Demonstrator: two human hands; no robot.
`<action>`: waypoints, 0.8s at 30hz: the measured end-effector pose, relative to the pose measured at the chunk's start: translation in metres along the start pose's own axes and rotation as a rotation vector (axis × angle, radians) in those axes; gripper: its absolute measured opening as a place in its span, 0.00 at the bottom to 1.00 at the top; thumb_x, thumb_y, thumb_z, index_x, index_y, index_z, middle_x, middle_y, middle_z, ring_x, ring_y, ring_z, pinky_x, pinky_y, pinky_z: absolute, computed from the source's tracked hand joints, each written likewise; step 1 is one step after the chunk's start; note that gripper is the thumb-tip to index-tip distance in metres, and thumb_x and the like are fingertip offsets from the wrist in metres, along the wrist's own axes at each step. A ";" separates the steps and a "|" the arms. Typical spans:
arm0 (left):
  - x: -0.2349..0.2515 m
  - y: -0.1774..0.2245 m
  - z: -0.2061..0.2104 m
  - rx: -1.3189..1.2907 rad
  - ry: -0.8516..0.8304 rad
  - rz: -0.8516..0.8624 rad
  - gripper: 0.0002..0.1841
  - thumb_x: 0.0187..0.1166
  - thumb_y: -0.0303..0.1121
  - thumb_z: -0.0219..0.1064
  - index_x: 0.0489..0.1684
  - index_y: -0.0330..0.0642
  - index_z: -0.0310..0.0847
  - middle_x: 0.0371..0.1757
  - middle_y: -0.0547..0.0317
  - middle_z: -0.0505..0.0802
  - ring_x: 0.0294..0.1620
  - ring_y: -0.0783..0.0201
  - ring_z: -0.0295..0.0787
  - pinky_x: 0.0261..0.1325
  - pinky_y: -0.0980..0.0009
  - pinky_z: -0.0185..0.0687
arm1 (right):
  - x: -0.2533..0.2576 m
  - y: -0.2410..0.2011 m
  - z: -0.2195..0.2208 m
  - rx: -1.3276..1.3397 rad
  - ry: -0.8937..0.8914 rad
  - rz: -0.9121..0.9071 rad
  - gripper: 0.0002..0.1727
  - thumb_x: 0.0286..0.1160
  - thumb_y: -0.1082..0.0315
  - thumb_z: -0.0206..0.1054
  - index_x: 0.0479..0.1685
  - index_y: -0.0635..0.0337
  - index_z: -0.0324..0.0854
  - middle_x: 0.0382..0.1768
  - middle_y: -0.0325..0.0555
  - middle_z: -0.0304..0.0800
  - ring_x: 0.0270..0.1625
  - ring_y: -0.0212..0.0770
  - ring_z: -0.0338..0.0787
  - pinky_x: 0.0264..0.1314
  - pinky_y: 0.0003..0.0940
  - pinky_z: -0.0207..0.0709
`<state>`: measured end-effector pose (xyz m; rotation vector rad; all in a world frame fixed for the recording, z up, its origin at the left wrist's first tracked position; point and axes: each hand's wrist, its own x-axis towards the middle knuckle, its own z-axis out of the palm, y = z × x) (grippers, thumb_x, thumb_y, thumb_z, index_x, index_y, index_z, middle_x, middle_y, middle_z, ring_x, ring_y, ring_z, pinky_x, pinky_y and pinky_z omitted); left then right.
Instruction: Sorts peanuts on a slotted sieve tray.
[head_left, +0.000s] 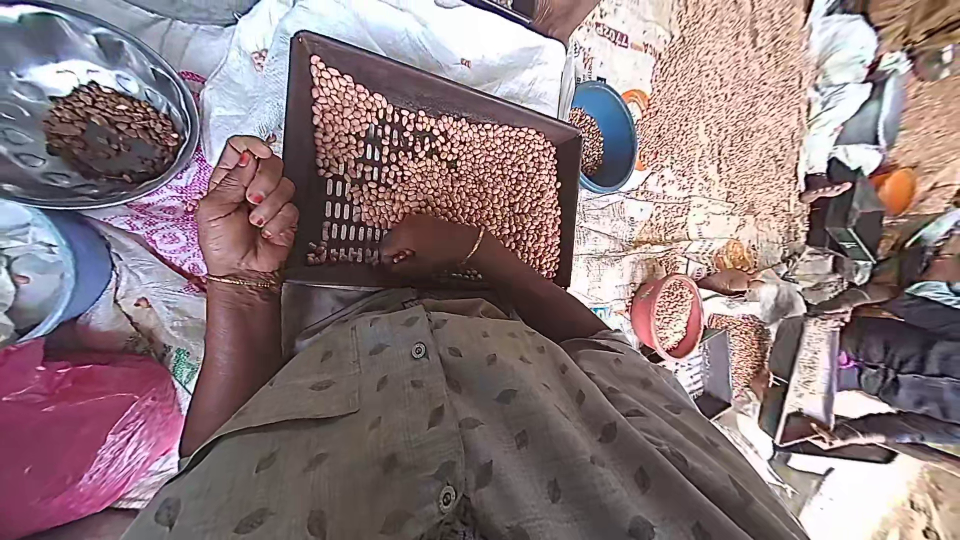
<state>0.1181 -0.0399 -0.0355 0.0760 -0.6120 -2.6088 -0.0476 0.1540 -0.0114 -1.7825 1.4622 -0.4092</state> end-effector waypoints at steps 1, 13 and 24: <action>0.000 0.000 0.000 -0.013 -0.004 -0.001 0.16 0.95 0.32 0.39 0.45 0.49 0.76 0.21 0.73 0.77 0.13 0.82 0.67 0.14 0.89 0.62 | -0.014 -0.002 -0.010 0.024 -0.025 0.054 0.10 0.76 0.67 0.68 0.39 0.65 0.92 0.35 0.51 0.94 0.40 0.47 0.92 0.47 0.49 0.80; 0.000 0.000 -0.006 -0.299 0.019 0.092 0.16 0.94 0.33 0.36 0.46 0.46 0.72 0.23 0.68 0.77 0.12 0.79 0.68 0.14 0.87 0.64 | 0.013 0.002 -0.002 -0.189 0.763 0.170 0.11 0.78 0.72 0.68 0.52 0.69 0.88 0.53 0.58 0.93 0.57 0.51 0.94 0.62 0.49 0.87; -0.001 0.001 -0.006 -0.272 0.052 0.093 0.17 0.94 0.33 0.35 0.44 0.48 0.73 0.22 0.70 0.77 0.13 0.80 0.68 0.15 0.88 0.63 | 0.030 0.035 -0.005 -0.747 0.546 0.483 0.19 0.76 0.78 0.61 0.64 0.58 0.86 0.72 0.59 0.83 0.78 0.62 0.79 0.77 0.63 0.68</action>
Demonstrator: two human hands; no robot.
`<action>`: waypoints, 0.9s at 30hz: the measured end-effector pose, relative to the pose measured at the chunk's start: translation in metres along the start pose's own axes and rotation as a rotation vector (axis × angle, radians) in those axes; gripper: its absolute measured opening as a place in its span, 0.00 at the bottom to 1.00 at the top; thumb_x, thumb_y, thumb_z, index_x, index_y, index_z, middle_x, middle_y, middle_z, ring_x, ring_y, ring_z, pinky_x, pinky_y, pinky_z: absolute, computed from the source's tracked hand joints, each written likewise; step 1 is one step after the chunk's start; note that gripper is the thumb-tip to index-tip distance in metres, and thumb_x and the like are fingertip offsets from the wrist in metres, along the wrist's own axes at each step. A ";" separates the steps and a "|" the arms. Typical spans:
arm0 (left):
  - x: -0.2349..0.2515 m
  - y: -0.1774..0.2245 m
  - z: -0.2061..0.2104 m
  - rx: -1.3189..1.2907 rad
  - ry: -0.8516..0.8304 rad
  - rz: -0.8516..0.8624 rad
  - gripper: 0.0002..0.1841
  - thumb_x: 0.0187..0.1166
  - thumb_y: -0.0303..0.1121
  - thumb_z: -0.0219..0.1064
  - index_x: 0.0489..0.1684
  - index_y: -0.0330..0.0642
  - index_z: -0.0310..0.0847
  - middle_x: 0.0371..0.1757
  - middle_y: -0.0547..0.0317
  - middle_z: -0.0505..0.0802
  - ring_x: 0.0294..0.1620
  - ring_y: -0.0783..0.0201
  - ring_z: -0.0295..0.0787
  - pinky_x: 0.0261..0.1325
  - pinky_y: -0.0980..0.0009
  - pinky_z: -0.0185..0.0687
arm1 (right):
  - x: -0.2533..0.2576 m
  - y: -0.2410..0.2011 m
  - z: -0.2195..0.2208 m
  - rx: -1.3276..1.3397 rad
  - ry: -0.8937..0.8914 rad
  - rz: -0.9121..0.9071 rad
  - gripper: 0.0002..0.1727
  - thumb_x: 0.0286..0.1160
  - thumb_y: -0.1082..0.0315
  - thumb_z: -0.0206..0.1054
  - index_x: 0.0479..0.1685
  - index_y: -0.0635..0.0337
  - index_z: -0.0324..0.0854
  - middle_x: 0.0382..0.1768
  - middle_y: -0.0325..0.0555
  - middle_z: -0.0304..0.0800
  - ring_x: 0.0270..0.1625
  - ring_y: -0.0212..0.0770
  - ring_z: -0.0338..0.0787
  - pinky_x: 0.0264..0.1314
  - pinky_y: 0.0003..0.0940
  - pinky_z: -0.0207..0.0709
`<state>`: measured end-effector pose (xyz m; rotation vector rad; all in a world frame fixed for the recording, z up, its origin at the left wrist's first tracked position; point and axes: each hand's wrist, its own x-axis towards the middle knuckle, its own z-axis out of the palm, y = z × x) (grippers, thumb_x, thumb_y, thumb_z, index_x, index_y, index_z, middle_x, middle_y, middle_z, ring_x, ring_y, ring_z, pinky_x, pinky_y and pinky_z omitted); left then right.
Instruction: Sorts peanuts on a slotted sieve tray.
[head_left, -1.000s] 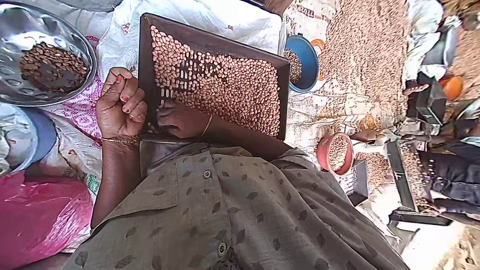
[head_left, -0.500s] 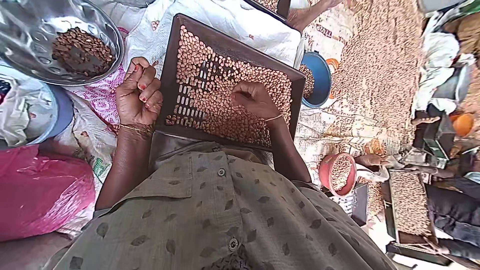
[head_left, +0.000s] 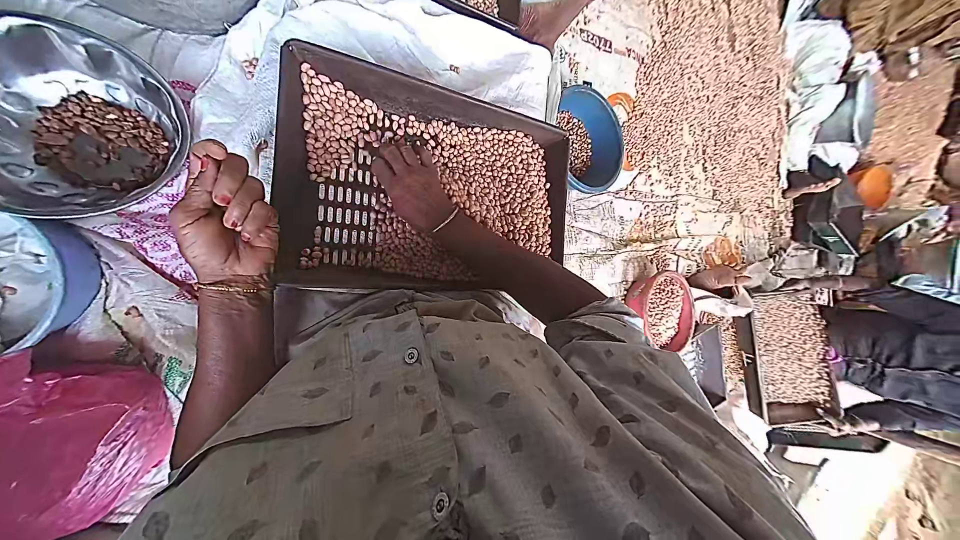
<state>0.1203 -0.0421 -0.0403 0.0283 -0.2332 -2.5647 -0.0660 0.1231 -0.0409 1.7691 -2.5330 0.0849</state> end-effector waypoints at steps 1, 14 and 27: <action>0.000 0.000 0.000 -0.003 -0.004 -0.007 0.17 0.94 0.33 0.35 0.44 0.47 0.73 0.22 0.70 0.77 0.13 0.80 0.68 0.15 0.88 0.63 | -0.003 0.014 -0.002 -0.031 0.025 0.059 0.19 0.75 0.78 0.61 0.63 0.59 0.87 0.70 0.59 0.85 0.75 0.62 0.81 0.73 0.61 0.70; 0.002 0.001 0.002 -0.041 -0.013 -0.038 0.17 0.93 0.32 0.34 0.44 0.46 0.71 0.23 0.68 0.77 0.13 0.79 0.67 0.14 0.88 0.63 | -0.064 0.118 -0.051 0.010 0.206 0.662 0.20 0.70 0.82 0.56 0.53 0.59 0.89 0.69 0.54 0.87 0.77 0.59 0.79 0.70 0.60 0.70; -0.003 -0.003 0.006 0.395 -0.132 -0.048 0.15 0.91 0.29 0.42 0.44 0.51 0.76 0.21 0.73 0.78 0.13 0.80 0.67 0.14 0.87 0.61 | -0.016 0.029 -0.031 0.137 -0.185 0.232 0.13 0.81 0.70 0.63 0.55 0.61 0.90 0.61 0.57 0.89 0.67 0.59 0.87 0.62 0.54 0.83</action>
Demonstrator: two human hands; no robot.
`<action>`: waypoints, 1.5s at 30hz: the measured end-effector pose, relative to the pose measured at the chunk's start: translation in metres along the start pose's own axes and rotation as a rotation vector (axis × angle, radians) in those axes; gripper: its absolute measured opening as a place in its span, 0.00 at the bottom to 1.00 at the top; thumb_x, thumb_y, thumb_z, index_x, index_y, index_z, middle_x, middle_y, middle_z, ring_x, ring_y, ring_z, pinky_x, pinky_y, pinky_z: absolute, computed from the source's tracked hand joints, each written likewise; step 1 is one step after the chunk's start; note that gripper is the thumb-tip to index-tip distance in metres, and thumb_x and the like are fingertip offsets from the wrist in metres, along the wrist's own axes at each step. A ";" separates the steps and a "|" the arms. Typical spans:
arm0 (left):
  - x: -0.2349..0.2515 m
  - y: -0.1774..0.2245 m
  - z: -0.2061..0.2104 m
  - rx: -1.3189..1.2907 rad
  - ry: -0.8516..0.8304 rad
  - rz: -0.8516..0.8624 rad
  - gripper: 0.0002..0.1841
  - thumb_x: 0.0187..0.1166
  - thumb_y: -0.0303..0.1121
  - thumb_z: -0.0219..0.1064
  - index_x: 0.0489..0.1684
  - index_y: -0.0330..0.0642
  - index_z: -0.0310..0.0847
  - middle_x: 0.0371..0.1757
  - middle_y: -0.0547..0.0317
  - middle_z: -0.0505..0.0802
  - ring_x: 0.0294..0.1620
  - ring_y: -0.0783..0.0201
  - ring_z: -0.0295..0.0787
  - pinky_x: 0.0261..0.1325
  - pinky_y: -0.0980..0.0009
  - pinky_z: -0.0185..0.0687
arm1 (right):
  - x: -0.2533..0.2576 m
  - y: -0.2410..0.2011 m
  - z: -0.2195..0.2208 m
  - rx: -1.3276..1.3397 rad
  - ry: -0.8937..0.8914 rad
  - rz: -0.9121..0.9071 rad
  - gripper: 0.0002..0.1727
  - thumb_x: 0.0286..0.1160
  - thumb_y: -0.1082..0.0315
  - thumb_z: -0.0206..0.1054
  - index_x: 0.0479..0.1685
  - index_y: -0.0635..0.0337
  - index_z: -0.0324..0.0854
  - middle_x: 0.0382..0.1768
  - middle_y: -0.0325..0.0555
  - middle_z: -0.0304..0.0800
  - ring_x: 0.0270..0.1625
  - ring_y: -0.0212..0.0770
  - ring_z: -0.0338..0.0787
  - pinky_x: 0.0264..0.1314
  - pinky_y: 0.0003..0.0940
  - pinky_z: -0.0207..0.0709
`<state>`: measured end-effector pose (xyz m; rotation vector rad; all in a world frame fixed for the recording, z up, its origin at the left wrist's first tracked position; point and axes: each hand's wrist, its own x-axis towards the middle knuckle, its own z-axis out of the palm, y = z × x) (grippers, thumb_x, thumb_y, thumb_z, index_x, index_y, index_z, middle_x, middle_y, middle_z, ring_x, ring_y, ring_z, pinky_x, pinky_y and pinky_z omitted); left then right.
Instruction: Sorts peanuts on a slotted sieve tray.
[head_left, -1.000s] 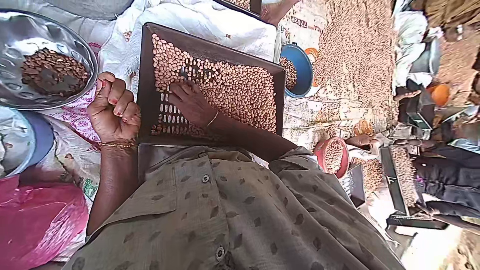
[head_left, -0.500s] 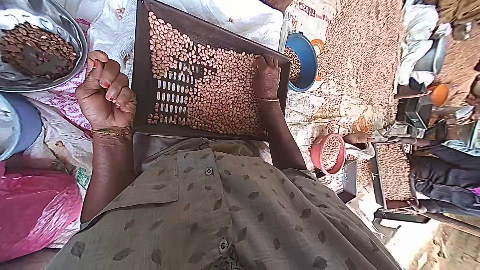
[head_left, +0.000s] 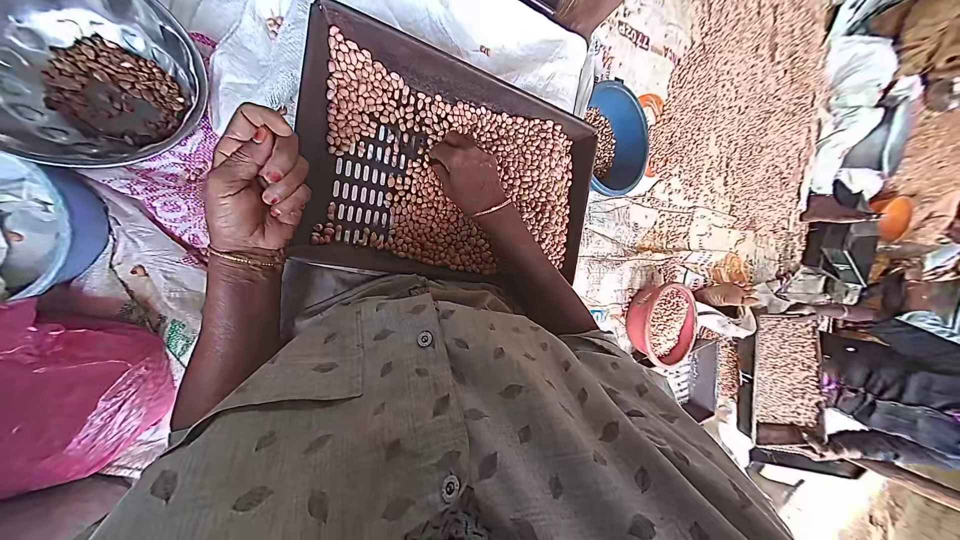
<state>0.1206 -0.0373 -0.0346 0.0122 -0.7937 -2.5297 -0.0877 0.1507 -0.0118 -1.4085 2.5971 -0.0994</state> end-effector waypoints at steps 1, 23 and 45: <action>0.000 0.000 0.002 0.029 -0.015 -0.012 0.15 0.91 0.29 0.42 0.44 0.51 0.77 0.21 0.74 0.78 0.13 0.80 0.67 0.14 0.87 0.61 | -0.001 -0.001 0.000 -0.004 -0.009 -0.001 0.13 0.80 0.71 0.63 0.56 0.61 0.90 0.62 0.57 0.88 0.68 0.59 0.87 0.62 0.53 0.83; 0.002 0.001 0.005 0.167 -0.028 -0.087 0.18 0.94 0.34 0.40 0.51 0.47 0.81 0.23 0.73 0.80 0.13 0.80 0.66 0.13 0.87 0.61 | -0.007 0.010 0.013 0.024 0.138 -0.066 0.11 0.74 0.67 0.65 0.40 0.66 0.88 0.52 0.59 0.91 0.62 0.59 0.89 0.62 0.54 0.82; 0.001 0.000 -0.008 -0.384 0.051 -0.035 0.19 0.95 0.36 0.38 0.40 0.47 0.75 0.25 0.68 0.79 0.13 0.79 0.70 0.14 0.88 0.67 | 0.053 -0.005 -0.010 0.584 -0.231 -0.479 0.22 0.70 0.87 0.55 0.54 0.66 0.92 0.67 0.53 0.91 0.79 0.47 0.81 0.87 0.40 0.67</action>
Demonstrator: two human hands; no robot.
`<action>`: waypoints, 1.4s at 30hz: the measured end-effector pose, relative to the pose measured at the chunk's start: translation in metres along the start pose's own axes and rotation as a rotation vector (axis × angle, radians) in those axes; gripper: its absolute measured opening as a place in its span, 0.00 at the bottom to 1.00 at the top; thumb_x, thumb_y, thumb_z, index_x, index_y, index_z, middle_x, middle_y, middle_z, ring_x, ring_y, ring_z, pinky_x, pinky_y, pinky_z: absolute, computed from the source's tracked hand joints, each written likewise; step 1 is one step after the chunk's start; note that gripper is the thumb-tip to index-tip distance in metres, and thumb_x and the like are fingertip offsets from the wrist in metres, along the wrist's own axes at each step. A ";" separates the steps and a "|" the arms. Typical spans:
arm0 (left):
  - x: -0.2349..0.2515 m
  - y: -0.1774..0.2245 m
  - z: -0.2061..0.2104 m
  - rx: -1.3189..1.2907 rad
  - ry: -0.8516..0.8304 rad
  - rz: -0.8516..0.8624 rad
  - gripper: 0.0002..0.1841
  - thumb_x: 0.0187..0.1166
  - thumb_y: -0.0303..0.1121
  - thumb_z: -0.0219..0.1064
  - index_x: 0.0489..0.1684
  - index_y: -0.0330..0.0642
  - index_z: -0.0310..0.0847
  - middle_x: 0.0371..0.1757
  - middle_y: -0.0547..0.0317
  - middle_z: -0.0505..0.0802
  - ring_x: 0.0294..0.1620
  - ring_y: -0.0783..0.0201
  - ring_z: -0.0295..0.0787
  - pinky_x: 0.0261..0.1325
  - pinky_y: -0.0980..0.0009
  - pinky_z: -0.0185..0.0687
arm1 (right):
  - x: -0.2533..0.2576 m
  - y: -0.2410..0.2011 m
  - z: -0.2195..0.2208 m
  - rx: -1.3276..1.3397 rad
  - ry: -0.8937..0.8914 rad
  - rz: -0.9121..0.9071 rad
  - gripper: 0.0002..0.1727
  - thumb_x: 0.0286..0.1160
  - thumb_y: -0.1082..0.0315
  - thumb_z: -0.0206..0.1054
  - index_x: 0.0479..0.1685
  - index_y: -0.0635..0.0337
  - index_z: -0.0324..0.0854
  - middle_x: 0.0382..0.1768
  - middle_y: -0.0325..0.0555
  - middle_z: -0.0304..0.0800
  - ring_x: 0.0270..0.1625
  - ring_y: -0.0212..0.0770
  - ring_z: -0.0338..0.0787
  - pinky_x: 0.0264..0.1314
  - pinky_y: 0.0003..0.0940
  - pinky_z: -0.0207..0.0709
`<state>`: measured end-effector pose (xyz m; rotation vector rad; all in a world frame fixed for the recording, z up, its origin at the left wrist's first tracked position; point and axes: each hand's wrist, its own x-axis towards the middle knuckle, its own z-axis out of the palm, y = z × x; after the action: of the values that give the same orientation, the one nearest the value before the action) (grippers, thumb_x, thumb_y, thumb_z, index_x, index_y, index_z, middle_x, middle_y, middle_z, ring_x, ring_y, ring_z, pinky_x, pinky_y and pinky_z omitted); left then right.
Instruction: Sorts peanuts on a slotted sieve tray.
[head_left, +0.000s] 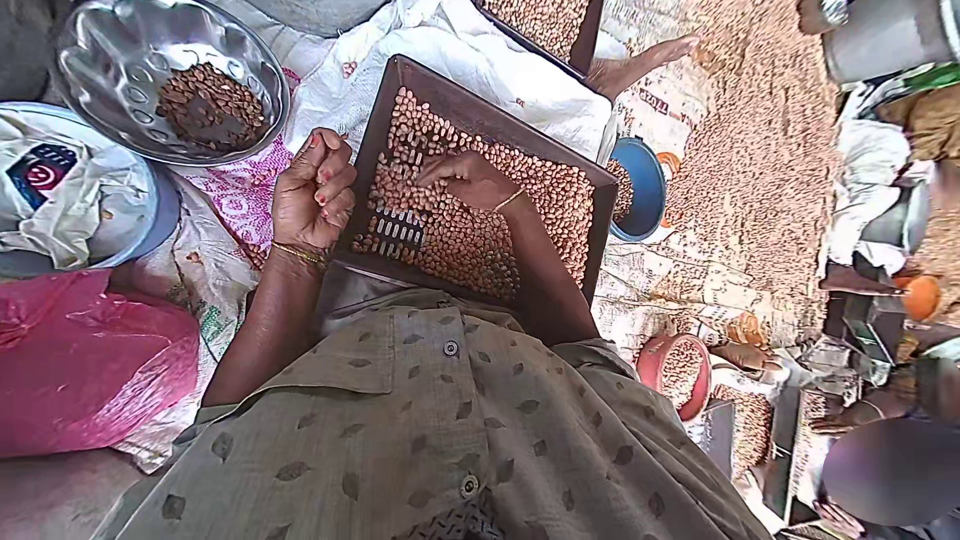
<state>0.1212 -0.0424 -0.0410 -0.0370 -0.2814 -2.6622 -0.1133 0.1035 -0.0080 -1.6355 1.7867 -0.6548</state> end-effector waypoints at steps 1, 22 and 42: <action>0.000 0.000 0.000 -0.055 0.003 0.004 0.19 0.96 0.37 0.36 0.40 0.47 0.74 0.24 0.68 0.79 0.13 0.79 0.70 0.14 0.88 0.67 | -0.015 0.006 -0.008 0.083 0.070 0.040 0.20 0.71 0.86 0.53 0.50 0.69 0.92 0.62 0.54 0.93 0.72 0.43 0.87 0.79 0.37 0.75; 0.002 0.000 0.000 -0.113 0.006 0.075 0.18 0.95 0.34 0.35 0.41 0.45 0.72 0.23 0.67 0.78 0.13 0.78 0.71 0.14 0.87 0.67 | -0.040 -0.001 0.005 0.028 0.372 0.306 0.16 0.82 0.75 0.57 0.61 0.69 0.84 0.56 0.58 0.91 0.44 0.44 0.94 0.50 0.40 0.89; 0.004 -0.030 0.060 1.139 -0.176 0.317 0.15 0.93 0.33 0.48 0.58 0.44 0.83 0.46 0.68 0.96 0.50 0.70 0.93 0.63 0.65 0.87 | -0.018 -0.073 0.068 1.413 0.261 0.663 0.10 0.90 0.70 0.52 0.53 0.63 0.78 0.39 0.48 0.90 0.36 0.42 0.93 0.40 0.37 0.91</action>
<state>0.1032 -0.0054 0.0118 0.0433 -1.6202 -1.8526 -0.0130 0.1169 -0.0003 -0.0166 1.2464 -1.3503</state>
